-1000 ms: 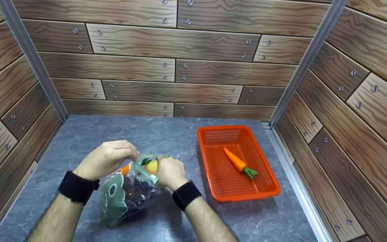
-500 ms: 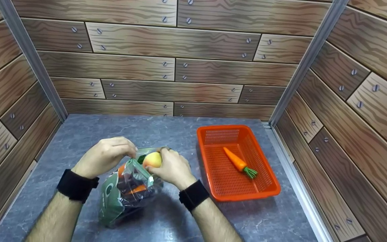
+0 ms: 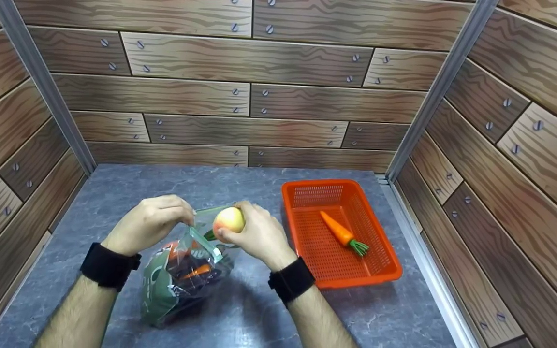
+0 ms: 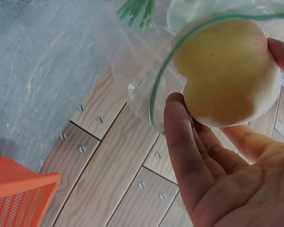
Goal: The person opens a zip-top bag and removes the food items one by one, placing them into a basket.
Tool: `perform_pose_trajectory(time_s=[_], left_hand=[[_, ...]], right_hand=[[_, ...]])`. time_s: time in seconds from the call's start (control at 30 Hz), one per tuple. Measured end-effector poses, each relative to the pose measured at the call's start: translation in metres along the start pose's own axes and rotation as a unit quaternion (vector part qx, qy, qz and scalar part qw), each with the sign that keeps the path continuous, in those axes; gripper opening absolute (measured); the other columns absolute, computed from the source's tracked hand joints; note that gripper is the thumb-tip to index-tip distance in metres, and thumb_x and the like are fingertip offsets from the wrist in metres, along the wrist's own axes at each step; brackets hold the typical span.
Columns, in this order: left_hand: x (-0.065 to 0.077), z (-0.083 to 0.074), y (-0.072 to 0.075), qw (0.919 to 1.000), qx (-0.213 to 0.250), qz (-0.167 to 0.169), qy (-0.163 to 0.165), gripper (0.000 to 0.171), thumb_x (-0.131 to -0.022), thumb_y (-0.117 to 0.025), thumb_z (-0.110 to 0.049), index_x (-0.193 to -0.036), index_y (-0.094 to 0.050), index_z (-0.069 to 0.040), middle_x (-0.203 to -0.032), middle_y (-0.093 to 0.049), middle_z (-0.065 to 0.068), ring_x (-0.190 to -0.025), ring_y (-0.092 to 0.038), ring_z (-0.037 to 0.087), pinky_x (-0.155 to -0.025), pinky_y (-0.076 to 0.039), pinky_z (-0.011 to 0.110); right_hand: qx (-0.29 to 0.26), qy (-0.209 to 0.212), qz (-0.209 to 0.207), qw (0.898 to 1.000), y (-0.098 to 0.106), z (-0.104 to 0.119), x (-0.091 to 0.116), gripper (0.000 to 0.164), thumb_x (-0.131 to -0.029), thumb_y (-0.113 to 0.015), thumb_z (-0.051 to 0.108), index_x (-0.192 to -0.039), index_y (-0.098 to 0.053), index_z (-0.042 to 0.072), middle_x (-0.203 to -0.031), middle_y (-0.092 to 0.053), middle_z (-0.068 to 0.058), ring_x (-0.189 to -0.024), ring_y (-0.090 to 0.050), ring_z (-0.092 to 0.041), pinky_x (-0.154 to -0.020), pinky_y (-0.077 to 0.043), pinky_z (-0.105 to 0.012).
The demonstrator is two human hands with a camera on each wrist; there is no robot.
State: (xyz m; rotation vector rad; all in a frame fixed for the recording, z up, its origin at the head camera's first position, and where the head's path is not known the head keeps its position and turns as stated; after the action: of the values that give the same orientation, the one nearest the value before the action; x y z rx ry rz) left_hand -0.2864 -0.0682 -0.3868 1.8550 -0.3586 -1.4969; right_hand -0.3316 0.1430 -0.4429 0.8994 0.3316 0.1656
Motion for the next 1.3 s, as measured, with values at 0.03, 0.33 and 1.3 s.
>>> perform_pose_trajectory(time_s=[0.03,0.33,1.3], left_hand=[[0.0,0.0,0.0,1.0,0.001,0.0,0.001,0.023,-0.099,-0.084,0.011,-0.099,-0.082,-0.012,-0.098,-0.085,0.0,-0.092,-0.083,0.017,-0.089,-0.073,0.024],[0.002,0.0,0.002,1.0,0.002,-0.002,0.004,0.022,-0.099,-0.083,0.009,-0.099,-0.082,-0.013,-0.099,-0.086,-0.001,-0.092,-0.083,0.017,-0.089,-0.073,0.025],[0.003,0.0,0.003,0.9999,-0.004,-0.012,-0.007,0.024,-0.095,-0.087,0.011,-0.098,-0.081,-0.012,-0.094,-0.085,-0.001,-0.089,-0.082,0.014,-0.085,-0.072,0.023]], right_hand=[[-0.003,-0.002,0.0,1.0,0.002,-0.001,0.0,0.059,-0.097,-0.097,0.048,-0.142,-0.077,0.015,-0.128,-0.085,-0.007,-0.101,-0.077,-0.02,-0.084,-0.066,-0.039],[-0.026,-0.022,-0.007,0.999,0.02,-0.011,0.001,0.057,-0.098,-0.097,0.044,-0.145,-0.077,0.017,-0.127,-0.085,-0.006,-0.101,-0.076,-0.018,-0.087,-0.067,-0.039],[-0.036,-0.101,-0.053,0.993,0.068,-0.087,0.016,0.065,-0.104,-0.091,0.046,-0.153,-0.07,0.008,-0.14,-0.082,-0.019,-0.113,-0.079,-0.032,-0.091,-0.06,-0.034]])
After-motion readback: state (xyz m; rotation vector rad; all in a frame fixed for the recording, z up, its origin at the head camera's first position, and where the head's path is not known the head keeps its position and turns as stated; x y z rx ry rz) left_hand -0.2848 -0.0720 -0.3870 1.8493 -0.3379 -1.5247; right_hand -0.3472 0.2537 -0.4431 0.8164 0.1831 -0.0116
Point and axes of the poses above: each hand's wrist, its own x-axis away from the middle knuckle, its own y-axis out of the back of the hand, z = x × y, the point moved 9 cm from there along -x, towards the middle knuckle
